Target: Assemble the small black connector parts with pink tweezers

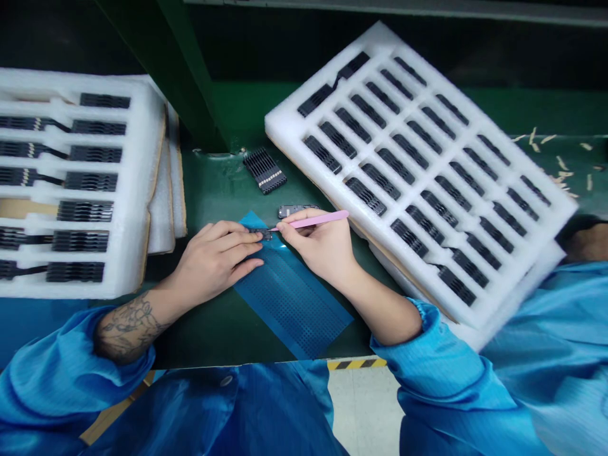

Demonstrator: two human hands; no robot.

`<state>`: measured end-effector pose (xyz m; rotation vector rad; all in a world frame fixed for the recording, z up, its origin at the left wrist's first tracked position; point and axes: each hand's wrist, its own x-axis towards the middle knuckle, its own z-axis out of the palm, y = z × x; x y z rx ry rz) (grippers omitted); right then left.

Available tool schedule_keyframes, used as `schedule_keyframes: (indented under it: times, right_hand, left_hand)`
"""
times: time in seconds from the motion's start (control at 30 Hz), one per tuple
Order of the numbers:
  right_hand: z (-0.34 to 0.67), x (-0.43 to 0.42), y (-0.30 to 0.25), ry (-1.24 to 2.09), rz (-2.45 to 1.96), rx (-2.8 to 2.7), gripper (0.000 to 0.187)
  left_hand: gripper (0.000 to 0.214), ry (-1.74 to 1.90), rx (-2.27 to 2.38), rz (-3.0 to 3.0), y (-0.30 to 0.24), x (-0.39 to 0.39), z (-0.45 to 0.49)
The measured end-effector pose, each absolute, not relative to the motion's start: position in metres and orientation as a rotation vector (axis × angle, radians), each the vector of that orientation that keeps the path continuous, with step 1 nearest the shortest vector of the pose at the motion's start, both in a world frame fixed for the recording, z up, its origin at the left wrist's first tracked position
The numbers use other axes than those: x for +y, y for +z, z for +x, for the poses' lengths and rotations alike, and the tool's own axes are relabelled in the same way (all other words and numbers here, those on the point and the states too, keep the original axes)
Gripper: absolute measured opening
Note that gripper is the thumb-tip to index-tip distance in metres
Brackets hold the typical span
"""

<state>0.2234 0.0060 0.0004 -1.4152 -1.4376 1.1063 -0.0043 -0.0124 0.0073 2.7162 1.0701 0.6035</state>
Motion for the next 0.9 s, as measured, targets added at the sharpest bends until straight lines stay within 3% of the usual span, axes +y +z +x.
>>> schedule_keyframes:
  times: [0.9]
  right_hand:
    - [0.226, 0.0039, -0.0014, 1.068, -1.328, -1.429, 0.017]
  left_hand:
    - [0.019, 0.445, 1.079, 2.742, 0.0119, -0.0099, -0.0027]
